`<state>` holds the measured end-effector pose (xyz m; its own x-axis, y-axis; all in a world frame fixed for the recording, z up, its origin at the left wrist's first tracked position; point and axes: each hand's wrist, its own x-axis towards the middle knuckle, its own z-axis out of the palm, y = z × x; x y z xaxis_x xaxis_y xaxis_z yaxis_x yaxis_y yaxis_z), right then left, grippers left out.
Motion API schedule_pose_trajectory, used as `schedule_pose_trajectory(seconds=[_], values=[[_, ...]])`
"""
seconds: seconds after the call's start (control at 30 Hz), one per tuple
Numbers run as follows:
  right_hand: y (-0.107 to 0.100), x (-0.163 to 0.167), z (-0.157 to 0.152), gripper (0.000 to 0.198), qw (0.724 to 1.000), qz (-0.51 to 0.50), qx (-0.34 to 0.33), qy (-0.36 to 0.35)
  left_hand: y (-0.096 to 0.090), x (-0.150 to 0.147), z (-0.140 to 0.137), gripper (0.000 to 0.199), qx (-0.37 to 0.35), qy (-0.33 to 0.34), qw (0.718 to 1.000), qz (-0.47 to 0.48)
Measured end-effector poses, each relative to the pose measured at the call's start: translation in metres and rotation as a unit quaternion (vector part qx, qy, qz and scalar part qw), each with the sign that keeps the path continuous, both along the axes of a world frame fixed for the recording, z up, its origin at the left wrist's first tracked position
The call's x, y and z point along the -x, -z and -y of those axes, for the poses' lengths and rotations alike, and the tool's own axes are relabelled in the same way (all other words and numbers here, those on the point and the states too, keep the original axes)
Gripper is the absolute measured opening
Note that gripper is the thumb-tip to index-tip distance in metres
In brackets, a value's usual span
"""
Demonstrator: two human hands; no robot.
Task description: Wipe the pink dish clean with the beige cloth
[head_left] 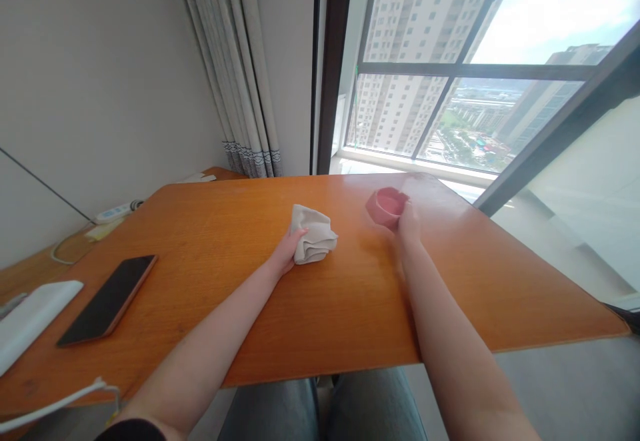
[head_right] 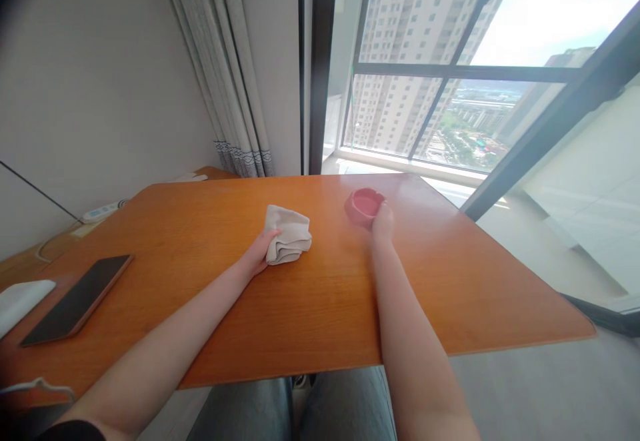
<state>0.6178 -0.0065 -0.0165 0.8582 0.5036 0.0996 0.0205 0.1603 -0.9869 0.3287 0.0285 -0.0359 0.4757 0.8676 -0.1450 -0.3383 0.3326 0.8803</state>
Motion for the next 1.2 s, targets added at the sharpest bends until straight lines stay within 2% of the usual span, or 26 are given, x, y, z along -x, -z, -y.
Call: schedule_pose_trajectory(seconds=[0.07,0.13,0.37,0.5,0.67,0.97,1.07,1.13,1.17,1.2], values=[[0.006,-0.024,0.004,0.031,0.991,0.044,0.056,0.114,-0.002,0.000,0.001,0.050,-0.002,0.006,1.000,0.000],[0.012,-0.039,0.009,0.027,0.981,0.057,0.102,0.157,-0.003,0.000,0.003,0.050,-0.015,0.009,1.000,-0.012],[0.031,-0.054,0.005,0.030,0.975,0.069,0.139,0.157,-0.004,-0.001,0.005,0.054,-0.050,0.021,0.998,-0.031],[0.032,-0.058,0.000,0.026,0.962,0.090,0.195,0.172,-0.005,0.001,0.005,0.053,-0.058,0.048,0.997,-0.033],[0.031,-0.057,0.005,0.032,0.946,0.111,0.239,0.189,-0.009,0.003,0.007,0.052,-0.065,0.061,0.995,-0.044],[0.030,-0.060,0.007,0.041,0.923,0.153,0.308,0.173,-0.005,0.004,0.002,0.043,-0.008,0.054,0.998,-0.025],[0.018,-0.046,0.012,0.053,0.923,0.168,0.281,0.200,-0.003,0.004,0.001,0.041,0.015,0.081,0.997,0.006],[0.005,-0.021,0.016,0.055,0.935,0.216,0.197,0.199,-0.003,0.005,0.001,0.041,0.032,0.116,0.992,0.030],[-0.002,-0.004,0.017,0.053,0.944,0.251,0.148,0.157,-0.004,0.006,0.001,0.042,0.038,0.129,0.990,0.039],[-0.008,0.015,0.019,0.051,0.952,0.277,0.104,0.083,-0.005,0.007,0.002,0.042,0.044,0.136,0.989,0.043]])
